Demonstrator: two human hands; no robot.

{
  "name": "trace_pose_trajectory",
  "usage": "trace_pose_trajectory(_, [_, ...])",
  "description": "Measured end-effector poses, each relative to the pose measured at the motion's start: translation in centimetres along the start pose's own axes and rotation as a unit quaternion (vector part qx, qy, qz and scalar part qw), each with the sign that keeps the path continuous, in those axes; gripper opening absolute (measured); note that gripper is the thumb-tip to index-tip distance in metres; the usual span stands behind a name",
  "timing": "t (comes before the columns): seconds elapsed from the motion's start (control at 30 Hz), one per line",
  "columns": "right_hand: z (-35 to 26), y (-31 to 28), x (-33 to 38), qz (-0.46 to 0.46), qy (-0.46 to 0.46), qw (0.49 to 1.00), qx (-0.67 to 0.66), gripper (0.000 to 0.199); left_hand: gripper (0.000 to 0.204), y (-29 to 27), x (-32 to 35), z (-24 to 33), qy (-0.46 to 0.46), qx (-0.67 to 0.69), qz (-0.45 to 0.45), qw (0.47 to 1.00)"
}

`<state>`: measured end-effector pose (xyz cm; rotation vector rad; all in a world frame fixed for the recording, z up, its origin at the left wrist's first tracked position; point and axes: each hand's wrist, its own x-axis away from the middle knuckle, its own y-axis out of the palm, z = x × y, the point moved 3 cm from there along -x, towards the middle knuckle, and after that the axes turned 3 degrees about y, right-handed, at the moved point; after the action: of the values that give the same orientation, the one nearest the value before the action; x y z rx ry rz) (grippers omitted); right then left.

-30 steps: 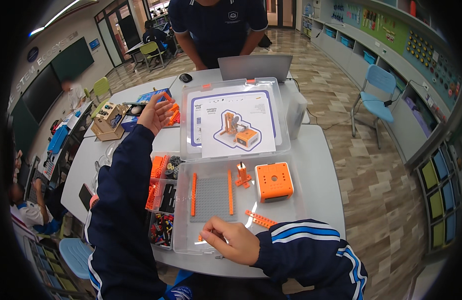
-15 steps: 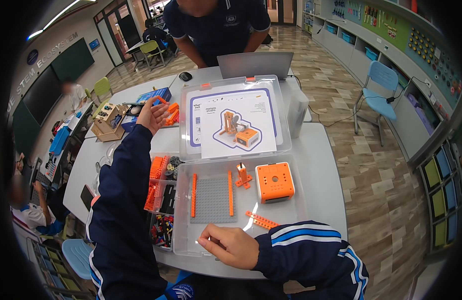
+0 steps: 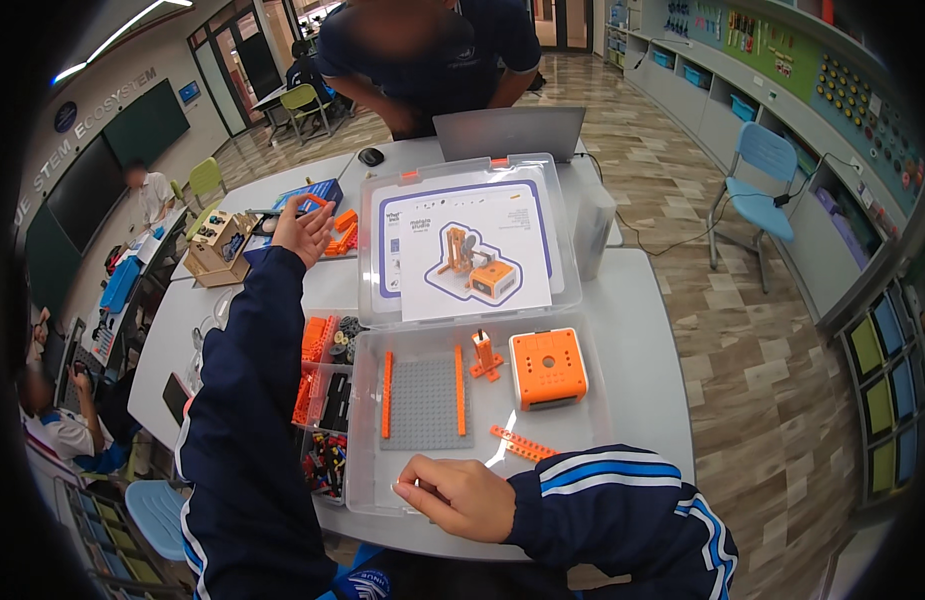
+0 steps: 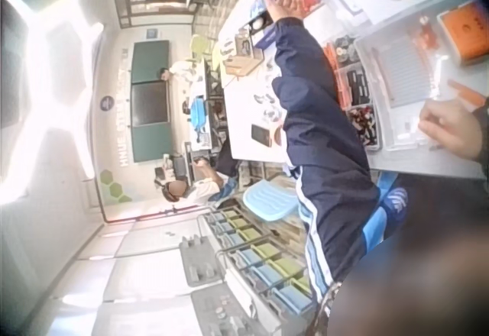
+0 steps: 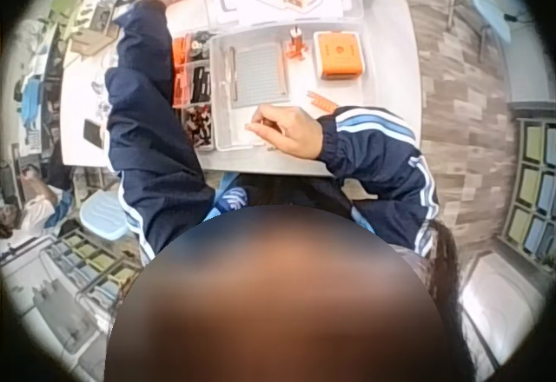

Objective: The person assembles orange plastic construction kit parts by hand at a table. They select pieces from a compartmentalized tray, connect them into small structures, and place the assembled pieces on the table. A second person briefly places a laptop on the table.

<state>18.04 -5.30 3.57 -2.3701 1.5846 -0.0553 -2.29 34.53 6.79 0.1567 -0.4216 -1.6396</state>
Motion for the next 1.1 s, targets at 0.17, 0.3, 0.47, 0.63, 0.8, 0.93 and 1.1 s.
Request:
trace_pose_trajectory(0.17, [0.0, -0.1, 0.0, 0.002, -0.010, 1.000, 0.005, 0.017, 0.068, -0.4, -0.8, -1.1, -0.018, 0.012, 0.016, 1.000])
trace_pose_trajectory(0.3, [-0.1, -0.1, 0.0, 0.000, -0.007, 1.000, 0.016, 0.016, 0.059, -0.9, -1.2, -1.3, -0.021, 0.026, 0.021, 0.999])
trace_pose_trajectory(0.47, [-0.3, -0.1, -0.1, 0.006, -0.017, 1.000, 0.012, 0.016, 0.060, -1.3, -1.8, -1.3, -0.020, 0.003, 0.023, 1.000])
trace_pose_trajectory(0.63, [-0.3, -0.1, -0.1, -0.001, -0.009, 1.000, 0.025, 0.013, 0.058, -1.5, -2.2, -1.7, -0.016, 0.004, 0.045, 0.999])
trace_pose_trajectory(0.8, [-0.5, -0.1, -0.3, -0.006, -0.013, 1.000, 0.018, 0.015, 0.067, -0.9, -1.5, -1.4, -0.002, -0.055, -0.004, 0.998])
trace_pose_trajectory(0.93, [-0.9, -0.1, -0.5, -0.008, -0.018, 0.999, 0.039, 0.013, 0.075, -0.9, 0.9, 0.3, 0.002, -0.165, -0.077, 0.983])
trace_pose_trajectory(1.1, [-1.0, -0.1, -0.7, -0.011, -0.047, 0.997, 0.054, 0.010, 0.050, -3.6, 5.3, 2.3, 0.009, -0.390, -0.148, 0.909])
